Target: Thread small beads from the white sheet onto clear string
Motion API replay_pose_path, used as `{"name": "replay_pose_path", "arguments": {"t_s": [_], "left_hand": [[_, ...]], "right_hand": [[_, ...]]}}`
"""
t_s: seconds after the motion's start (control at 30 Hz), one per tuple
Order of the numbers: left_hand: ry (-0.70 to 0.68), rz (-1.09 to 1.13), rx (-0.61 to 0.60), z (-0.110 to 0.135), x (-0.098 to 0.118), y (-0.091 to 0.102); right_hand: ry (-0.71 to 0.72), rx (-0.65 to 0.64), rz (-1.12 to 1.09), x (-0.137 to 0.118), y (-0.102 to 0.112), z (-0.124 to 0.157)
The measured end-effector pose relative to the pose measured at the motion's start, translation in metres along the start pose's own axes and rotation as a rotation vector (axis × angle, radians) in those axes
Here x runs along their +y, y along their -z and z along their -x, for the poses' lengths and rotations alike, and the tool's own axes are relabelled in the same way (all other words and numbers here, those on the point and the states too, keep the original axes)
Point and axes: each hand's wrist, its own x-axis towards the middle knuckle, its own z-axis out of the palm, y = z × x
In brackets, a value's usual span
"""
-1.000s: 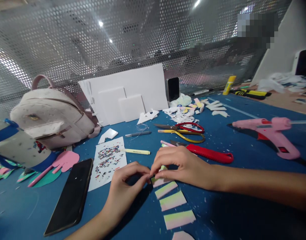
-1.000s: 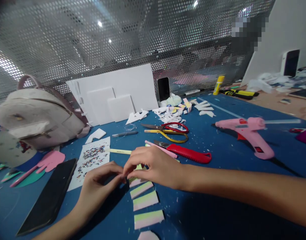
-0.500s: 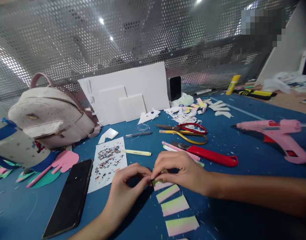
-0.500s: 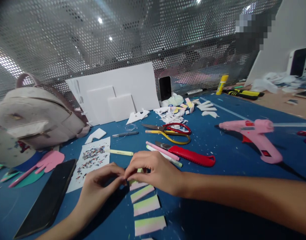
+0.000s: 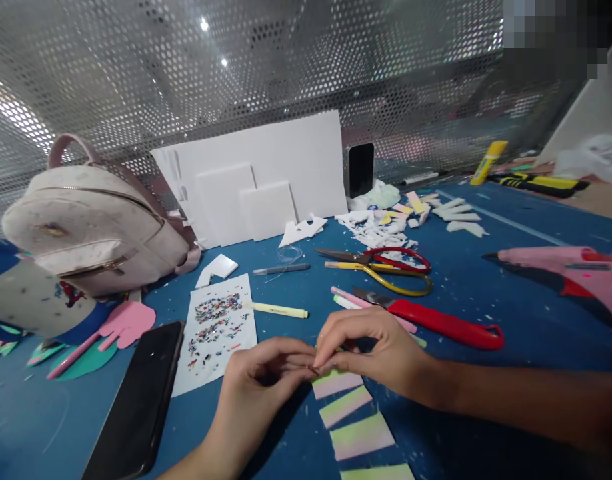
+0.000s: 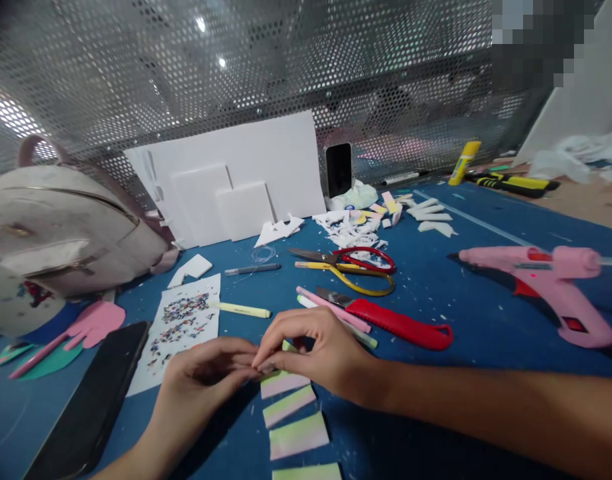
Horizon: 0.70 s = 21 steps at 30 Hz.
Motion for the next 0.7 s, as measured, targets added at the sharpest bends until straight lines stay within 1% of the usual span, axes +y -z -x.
{"name": "replay_pose_path", "arguments": {"t_s": [0.07, 0.17, 0.3, 0.43, 0.6, 0.7], "left_hand": [[0.014, 0.022, 0.009, -0.0001, -0.0012, 0.0002], [0.013, 0.0, 0.024, -0.0015, -0.0018, 0.0011], [0.006, -0.002, 0.014, -0.0046, -0.0011, 0.0023], [0.033, 0.035, 0.016, -0.0057, -0.0028, 0.0039], [0.078, 0.104, -0.021, -0.0036, -0.0042, 0.0045], [0.074, 0.089, -0.028, -0.0038, -0.0025, 0.0029]], "right_hand": [[-0.016, 0.0, 0.011, -0.0006, 0.0004, 0.0003], [-0.013, 0.006, 0.019, -0.0009, 0.0006, 0.0003], [-0.014, 0.02, 0.038, 0.001, 0.0006, 0.0004], [-0.034, 0.049, 0.056, 0.0026, 0.0006, 0.0005], [-0.033, 0.05, 0.079, 0.0015, 0.0011, 0.0], [-0.007, 0.045, 0.069, 0.0006, 0.0012, 0.0001]]}}
